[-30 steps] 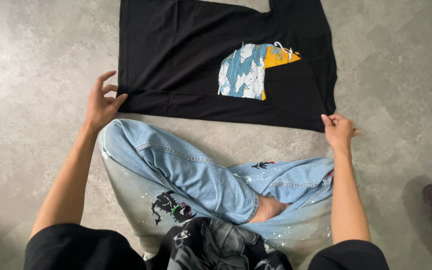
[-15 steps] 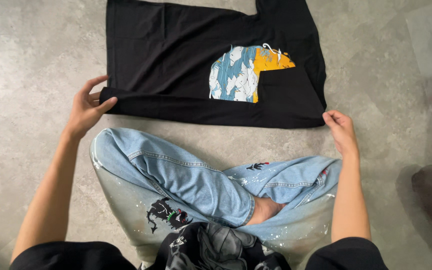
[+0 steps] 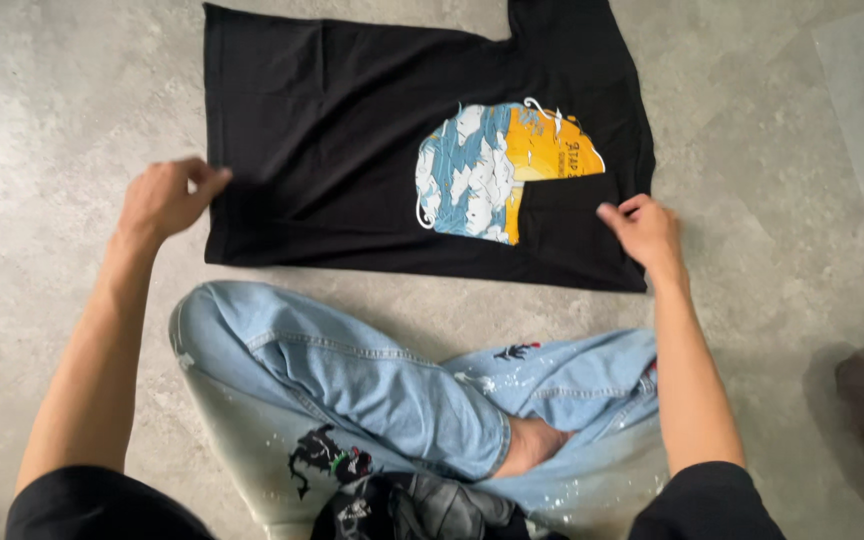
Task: The person folds multiple black t-shirts on a concrete floor. They smooth each shirt, fold the sleeves inward, fold the bottom up, and then fold the shirt in half to create a neat rectangle.
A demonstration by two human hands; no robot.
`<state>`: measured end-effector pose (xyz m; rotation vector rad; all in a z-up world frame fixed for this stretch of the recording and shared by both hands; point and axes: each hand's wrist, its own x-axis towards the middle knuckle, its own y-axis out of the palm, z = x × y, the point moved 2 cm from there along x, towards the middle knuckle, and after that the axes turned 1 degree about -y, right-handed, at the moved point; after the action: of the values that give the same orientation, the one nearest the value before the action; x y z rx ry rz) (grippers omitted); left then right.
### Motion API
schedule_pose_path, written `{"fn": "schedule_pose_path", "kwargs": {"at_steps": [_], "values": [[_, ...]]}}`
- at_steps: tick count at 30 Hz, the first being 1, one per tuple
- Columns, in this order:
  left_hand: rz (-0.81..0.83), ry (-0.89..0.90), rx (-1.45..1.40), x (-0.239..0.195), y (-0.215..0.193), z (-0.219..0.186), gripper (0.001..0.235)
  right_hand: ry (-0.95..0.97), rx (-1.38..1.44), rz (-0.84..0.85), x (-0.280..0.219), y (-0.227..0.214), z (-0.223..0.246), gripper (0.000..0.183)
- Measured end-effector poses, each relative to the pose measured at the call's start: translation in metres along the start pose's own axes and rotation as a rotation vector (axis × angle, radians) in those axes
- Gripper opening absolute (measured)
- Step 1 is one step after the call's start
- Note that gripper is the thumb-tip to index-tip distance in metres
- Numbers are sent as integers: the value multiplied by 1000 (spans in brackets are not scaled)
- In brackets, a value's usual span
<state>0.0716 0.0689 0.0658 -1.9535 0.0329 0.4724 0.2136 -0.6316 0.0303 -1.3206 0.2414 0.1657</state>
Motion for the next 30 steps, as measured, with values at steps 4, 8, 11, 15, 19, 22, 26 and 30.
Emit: {"fn": "schedule_pose_path", "kwargs": {"at_steps": [4,8,11,15,19,22,26,30], "values": [[-329,108,-261,89,0,3,36,-86,265,-220,80,-8,15,25],[-600,153,-220,168,-17,-17,13,-272,478,-541,191,-6,47,4],[-639,152,-140,215,-6,-1,29,-241,405,-647,251,5,67,9],[-611,154,-159,241,-6,12,14,2,292,-645,306,23,96,39],[-605,276,-170,262,-11,35,9,-88,309,-681,321,20,128,21],[-649,300,-268,284,-16,59,13,-165,379,-967,332,15,136,21],[-730,123,-20,281,-17,40,18,-230,370,-878,333,19,135,11],[-905,184,-57,209,-41,-43,20,-580,573,-840,270,-7,140,15]]}}
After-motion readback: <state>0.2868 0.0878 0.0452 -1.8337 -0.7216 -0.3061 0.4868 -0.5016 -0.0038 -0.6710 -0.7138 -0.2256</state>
